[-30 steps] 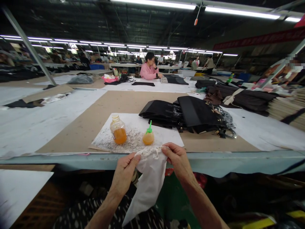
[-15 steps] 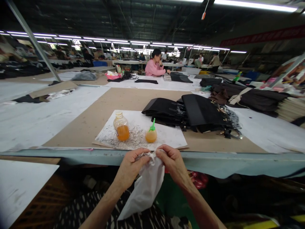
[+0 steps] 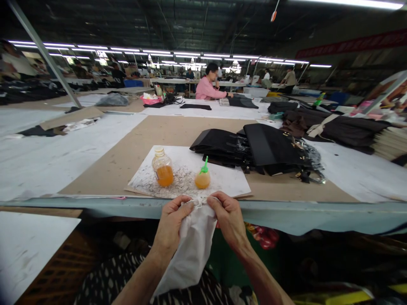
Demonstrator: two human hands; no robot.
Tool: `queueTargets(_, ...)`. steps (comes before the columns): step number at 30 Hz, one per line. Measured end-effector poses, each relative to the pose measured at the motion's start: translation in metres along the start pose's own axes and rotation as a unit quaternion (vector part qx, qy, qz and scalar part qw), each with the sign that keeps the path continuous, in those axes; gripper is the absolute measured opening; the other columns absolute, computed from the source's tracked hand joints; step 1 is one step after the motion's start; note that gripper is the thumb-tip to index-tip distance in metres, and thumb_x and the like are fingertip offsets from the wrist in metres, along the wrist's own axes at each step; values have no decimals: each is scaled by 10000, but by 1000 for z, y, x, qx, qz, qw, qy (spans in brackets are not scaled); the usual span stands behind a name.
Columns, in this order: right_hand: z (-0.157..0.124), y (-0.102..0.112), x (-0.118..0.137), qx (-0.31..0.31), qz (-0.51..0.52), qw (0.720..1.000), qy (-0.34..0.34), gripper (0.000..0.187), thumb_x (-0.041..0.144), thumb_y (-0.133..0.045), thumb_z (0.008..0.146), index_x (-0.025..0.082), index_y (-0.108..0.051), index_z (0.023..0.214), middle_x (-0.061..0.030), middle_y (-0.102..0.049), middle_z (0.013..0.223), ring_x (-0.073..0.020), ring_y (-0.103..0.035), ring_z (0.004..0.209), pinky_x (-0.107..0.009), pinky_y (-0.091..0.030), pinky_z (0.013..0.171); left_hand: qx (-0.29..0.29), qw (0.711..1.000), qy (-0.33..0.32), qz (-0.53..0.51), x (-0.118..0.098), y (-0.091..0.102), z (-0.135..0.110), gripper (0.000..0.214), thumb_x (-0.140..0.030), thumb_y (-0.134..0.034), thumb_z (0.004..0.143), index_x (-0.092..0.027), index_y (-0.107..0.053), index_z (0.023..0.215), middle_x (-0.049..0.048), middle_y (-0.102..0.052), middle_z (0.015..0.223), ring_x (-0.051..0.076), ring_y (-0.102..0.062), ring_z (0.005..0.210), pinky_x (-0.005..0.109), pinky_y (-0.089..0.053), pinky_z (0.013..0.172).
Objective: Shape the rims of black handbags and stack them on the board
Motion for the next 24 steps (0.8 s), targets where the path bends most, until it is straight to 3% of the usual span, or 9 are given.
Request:
queueTargets(4, 4, -5, -14, 50, 120, 990, -61, 238, 401, -588, 700, 184, -488, 700, 73, -359, 501, -43, -286, 397, -166, -231, 354, 9, 987, 59, -148, 13, -5, 1, 263, -221, -693, 583, -165, -545, 793, -12, -606, 651, 107, -552, 563, 219, -431, 569)
queueTargets(7, 7, -1, -16, 59, 109, 991, -48, 245, 420, -565, 717, 187, -492, 714, 80, -345, 482, -41, -256, 372, -175, -214, 345, 4, 979, 78, -189, 17, -6, 3, 323, -200, -715, 558, -169, -536, 826, -14, -613, 678, 106, -568, 587, 229, -451, 604)
queueTargets(9, 6, 5, -9, 65, 15, 998, -1, 265, 440, -486, 771, 183, -542, 790, 55, -415, 511, -64, -337, 402, -199, -296, 388, 24, 981, 71, -176, 16, -7, 4, 312, -217, -705, 589, -165, -532, 844, -11, -609, 676, 103, -565, 586, 225, -448, 597)
queueTargets(11, 1, 11, 5, 53, -134, 985, 90, 297, 424, -427, 810, 189, -587, 895, -13, -560, 697, -115, -486, 552, -248, -403, 523, 50, 987, 55, -139, 12, -9, 4, 282, -250, -676, 639, -159, -527, 860, -3, -607, 668, 104, -560, 583, 221, -441, 582)
queueTargets(14, -10, 18, 28, -18, -335, 914, 229, 274, 373, -489, 786, 238, -601, 997, -66, -519, 1159, -232, -497, 970, -370, -389, 828, 69, 995, 33, -61, 5, -13, 2, 231, -275, -639, 677, -151, -531, 840, -4, -589, 635, 95, -527, 547, 202, -415, 541)
queueTargets(16, -16, 18, 34, -47, -389, 878, 276, 254, 332, -527, 768, 254, -603, 997, -57, -513, 1187, -259, -440, 1062, -415, -333, 903, 76, 997, 13, -4, 0, -17, 1, 188, -258, -641, 671, -142, -547, 784, -13, -563, 610, 80, -492, 530, 180, -386, 516)
queueTargets(18, -16, 15, 32, -23, -374, 884, 280, 176, 301, -502, 789, 246, -619, 909, -55, -592, 1032, -237, -483, 991, -393, -364, 870, 88, 996, 0, 30, -2, -21, 1, 187, -239, -652, 657, -140, -568, 792, -16, -558, 619, 78, -488, 552, 173, -382, 533)
queueTargets(21, -9, 15, 20, 21, -294, 927, 232, 200, 316, -422, 837, 226, -596, 796, -47, -602, 815, -196, -533, 816, -319, -431, 729, 79, 996, -15, 38, -3, -18, 5, 391, -304, -638, 676, -183, -540, 1035, 8, -603, 748, 115, -541, 661, 200, -417, 608)
queueTargets(24, -1, 29, 20, -29, -288, 927, 238, 216, 329, -397, 849, 219, -578, 802, -60, -568, 897, -194, -517, 865, -307, -422, 754, 21, 996, -54, 73, -7, -6, 17, 553, -438, -528, 748, -200, -395, 1229, 64, -607, 954, 161, -569, 802, 241, -444, 671)
Point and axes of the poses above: each hand's wrist, its own z-axis towards the middle knuckle, its own y-axis out of the back of the hand, x = y × z, the point moved 6 cm from there along z, towards the middle knuckle
